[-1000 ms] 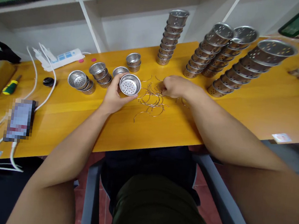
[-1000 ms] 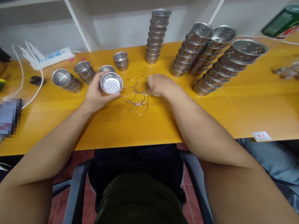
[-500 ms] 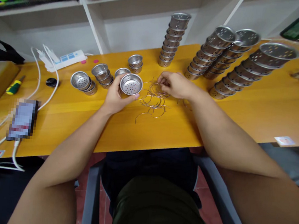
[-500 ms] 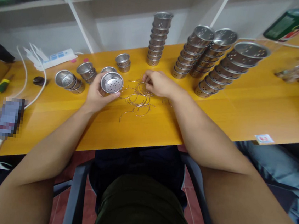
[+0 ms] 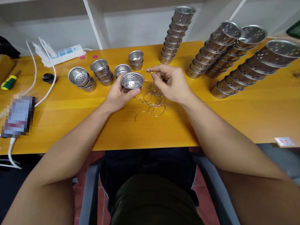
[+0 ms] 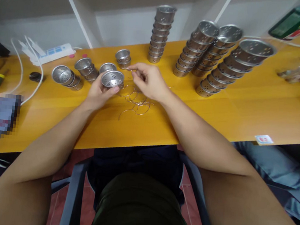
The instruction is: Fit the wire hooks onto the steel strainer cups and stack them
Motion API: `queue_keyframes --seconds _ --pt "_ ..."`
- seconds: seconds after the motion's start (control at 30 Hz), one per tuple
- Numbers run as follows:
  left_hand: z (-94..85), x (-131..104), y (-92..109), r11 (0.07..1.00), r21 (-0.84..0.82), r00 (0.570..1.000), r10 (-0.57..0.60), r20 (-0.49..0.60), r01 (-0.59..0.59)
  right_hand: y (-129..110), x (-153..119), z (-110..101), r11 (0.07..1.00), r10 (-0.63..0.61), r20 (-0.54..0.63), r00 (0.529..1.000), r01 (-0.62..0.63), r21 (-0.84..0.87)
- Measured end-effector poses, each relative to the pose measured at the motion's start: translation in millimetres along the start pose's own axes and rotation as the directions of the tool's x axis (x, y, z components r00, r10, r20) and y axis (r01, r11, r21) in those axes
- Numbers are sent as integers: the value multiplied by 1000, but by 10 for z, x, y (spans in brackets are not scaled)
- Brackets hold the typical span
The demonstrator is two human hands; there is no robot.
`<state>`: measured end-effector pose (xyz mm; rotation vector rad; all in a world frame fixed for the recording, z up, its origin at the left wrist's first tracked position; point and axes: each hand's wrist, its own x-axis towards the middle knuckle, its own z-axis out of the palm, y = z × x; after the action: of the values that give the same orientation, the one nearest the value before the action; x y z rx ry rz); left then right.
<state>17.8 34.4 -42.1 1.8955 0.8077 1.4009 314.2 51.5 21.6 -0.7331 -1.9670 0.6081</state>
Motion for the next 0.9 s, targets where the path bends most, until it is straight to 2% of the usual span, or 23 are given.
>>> queue_keyframes --seconds 0.1,0.27,0.63,0.9 --pt "49 -16 8 1000 7 999 29 31 -29 -125 -20 116 998 -3 40 999 0 62" --pt "108 -42 50 999 45 998 8 62 -10 -128 -5 192 994 -6 77 997 -2 112" --pt "168 -100 -42 999 26 988 43 145 -47 -194 -5 301 997 77 35 996 -77 -11" --pt "153 -115 7 995 96 990 10 139 -23 -218 0 306 995 94 38 995 -96 33"
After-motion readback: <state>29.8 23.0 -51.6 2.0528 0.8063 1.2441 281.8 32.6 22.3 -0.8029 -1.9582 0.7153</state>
